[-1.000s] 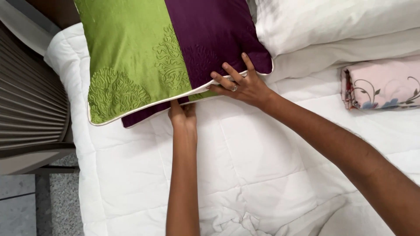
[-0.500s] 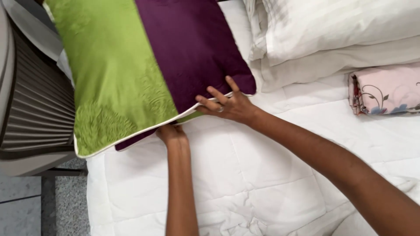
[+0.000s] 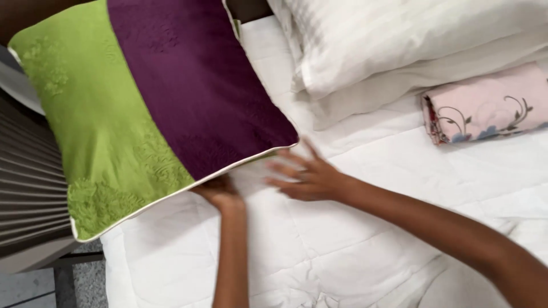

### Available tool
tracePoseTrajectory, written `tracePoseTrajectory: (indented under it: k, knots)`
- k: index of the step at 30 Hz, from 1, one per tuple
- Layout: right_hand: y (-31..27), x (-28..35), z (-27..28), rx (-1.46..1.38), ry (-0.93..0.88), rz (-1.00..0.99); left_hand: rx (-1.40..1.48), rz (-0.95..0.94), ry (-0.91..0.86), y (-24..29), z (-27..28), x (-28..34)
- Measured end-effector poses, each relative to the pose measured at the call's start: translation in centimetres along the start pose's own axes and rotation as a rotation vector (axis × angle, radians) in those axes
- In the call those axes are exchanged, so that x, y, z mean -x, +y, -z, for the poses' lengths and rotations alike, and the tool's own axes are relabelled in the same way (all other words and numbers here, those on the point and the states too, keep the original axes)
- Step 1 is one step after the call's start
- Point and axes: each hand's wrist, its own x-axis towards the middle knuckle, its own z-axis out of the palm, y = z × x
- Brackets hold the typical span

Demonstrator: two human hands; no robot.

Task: The person arranges bedding on a bed. They smooth a white pillow, fold a floral-patterned cloth, and place it under the pillow. They then adjust a green and purple decorative pillow and smooth the white pillow again.

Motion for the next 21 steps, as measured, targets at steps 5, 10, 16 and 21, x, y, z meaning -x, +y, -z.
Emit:
tracePoseTrajectory:
  k: [5, 10, 16, 21]
  knots:
    - [9.2, 14.2, 6.8, -0.097, -0.136, -0.675, 0.059, 0.288, -0.065, -8.8, -5.7, 6.7]
    - [21.8, 23.3, 12.6, -0.187, 0.190, -1.249, 0.311, 0.699, -0.166, -10.4, -17.2, 12.1]
    - [20.3, 26.6, 15.1, -0.137, -0.101, -1.071, 0.063, 0.617, -0.489, -11.2, -27.0, 19.2]
    - [18.8, 27.3, 16.2, -0.036, -0.591, -0.673, -0.129, 0.571, -0.482, -16.4, -28.4, 19.2]
